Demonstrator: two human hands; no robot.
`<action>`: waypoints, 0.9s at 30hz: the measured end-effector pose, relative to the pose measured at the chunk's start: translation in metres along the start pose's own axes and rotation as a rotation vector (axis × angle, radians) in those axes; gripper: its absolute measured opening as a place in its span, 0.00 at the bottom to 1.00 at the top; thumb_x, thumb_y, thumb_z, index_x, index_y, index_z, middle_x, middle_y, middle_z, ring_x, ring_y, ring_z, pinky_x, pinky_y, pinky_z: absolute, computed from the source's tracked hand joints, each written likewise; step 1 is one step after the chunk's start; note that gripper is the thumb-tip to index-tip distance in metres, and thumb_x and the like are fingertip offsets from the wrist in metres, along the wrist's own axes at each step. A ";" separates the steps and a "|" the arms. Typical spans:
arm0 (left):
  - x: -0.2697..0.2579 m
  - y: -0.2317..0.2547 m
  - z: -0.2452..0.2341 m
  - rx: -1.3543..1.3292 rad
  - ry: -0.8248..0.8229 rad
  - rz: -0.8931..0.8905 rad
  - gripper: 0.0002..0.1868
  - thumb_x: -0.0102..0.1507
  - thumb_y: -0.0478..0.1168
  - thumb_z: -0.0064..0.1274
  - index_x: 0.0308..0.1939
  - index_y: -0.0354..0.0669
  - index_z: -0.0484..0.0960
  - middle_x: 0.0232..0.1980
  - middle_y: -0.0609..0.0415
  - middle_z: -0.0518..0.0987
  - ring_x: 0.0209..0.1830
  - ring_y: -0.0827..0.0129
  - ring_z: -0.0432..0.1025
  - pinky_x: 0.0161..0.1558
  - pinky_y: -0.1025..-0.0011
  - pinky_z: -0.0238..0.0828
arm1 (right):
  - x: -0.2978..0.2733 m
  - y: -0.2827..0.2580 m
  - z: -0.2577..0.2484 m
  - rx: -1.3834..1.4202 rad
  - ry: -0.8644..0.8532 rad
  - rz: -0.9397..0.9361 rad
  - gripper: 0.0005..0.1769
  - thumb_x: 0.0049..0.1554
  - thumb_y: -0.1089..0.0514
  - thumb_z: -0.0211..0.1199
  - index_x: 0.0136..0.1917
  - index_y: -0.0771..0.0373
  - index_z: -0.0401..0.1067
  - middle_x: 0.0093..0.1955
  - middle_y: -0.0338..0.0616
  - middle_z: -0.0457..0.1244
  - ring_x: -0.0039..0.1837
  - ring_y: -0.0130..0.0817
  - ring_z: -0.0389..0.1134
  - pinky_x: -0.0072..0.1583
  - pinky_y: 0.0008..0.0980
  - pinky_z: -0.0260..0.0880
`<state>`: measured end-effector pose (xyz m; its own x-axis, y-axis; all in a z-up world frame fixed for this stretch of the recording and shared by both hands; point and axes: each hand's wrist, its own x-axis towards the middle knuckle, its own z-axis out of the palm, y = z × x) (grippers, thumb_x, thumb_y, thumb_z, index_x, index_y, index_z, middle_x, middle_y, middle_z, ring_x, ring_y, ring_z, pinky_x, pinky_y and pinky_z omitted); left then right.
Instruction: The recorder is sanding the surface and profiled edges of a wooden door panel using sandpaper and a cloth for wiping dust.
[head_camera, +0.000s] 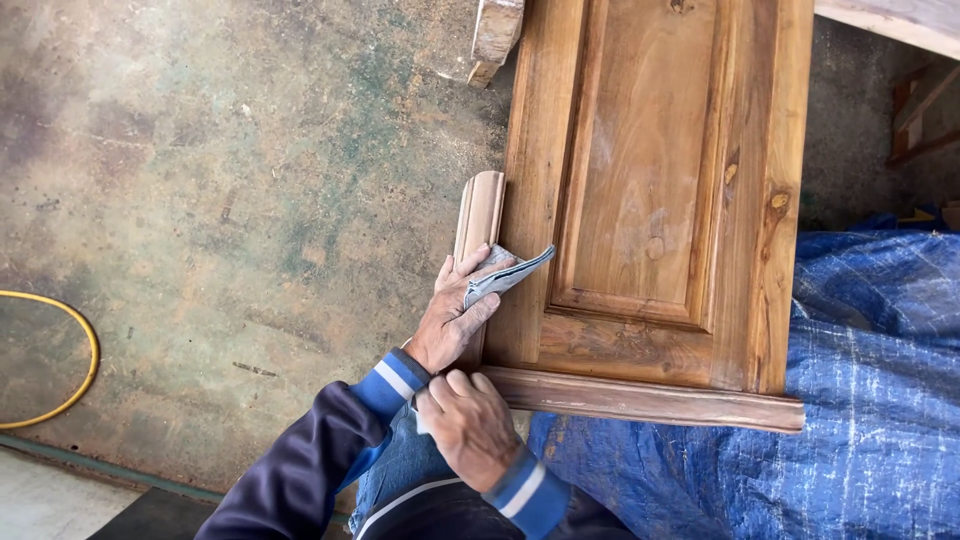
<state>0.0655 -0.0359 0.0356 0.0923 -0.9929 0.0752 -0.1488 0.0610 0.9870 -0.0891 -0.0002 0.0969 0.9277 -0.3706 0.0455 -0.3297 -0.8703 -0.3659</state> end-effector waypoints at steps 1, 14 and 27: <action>-0.001 0.000 -0.001 -0.007 -0.005 -0.006 0.25 0.72 0.52 0.42 0.71 0.51 0.74 0.77 0.60 0.70 0.86 0.59 0.45 0.80 0.45 0.16 | 0.003 -0.003 -0.002 0.009 -0.106 0.039 0.06 0.60 0.56 0.66 0.46 0.59 0.74 0.43 0.40 0.64 0.50 0.36 0.64 0.52 0.40 0.65; -0.002 0.000 -0.001 0.041 0.006 0.014 0.25 0.71 0.52 0.42 0.70 0.50 0.75 0.76 0.59 0.71 0.85 0.58 0.47 0.79 0.44 0.16 | -0.069 0.050 0.004 -0.187 0.167 0.080 0.14 0.48 0.59 0.68 0.49 0.55 0.76 0.44 0.34 0.65 0.45 0.30 0.63 0.46 0.34 0.66; -0.001 0.005 0.003 0.235 0.069 0.058 0.23 0.71 0.49 0.43 0.68 0.48 0.77 0.75 0.57 0.72 0.84 0.55 0.50 0.81 0.46 0.25 | -0.203 0.150 -0.060 -0.272 0.167 0.244 0.13 0.48 0.61 0.67 0.48 0.50 0.76 0.45 0.30 0.66 0.46 0.33 0.62 0.51 0.38 0.63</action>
<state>0.0622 -0.0351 0.0405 0.1426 -0.9786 0.1484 -0.3801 0.0843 0.9211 -0.3375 -0.0752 0.0888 0.7823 -0.6055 0.1465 -0.5923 -0.7958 -0.1259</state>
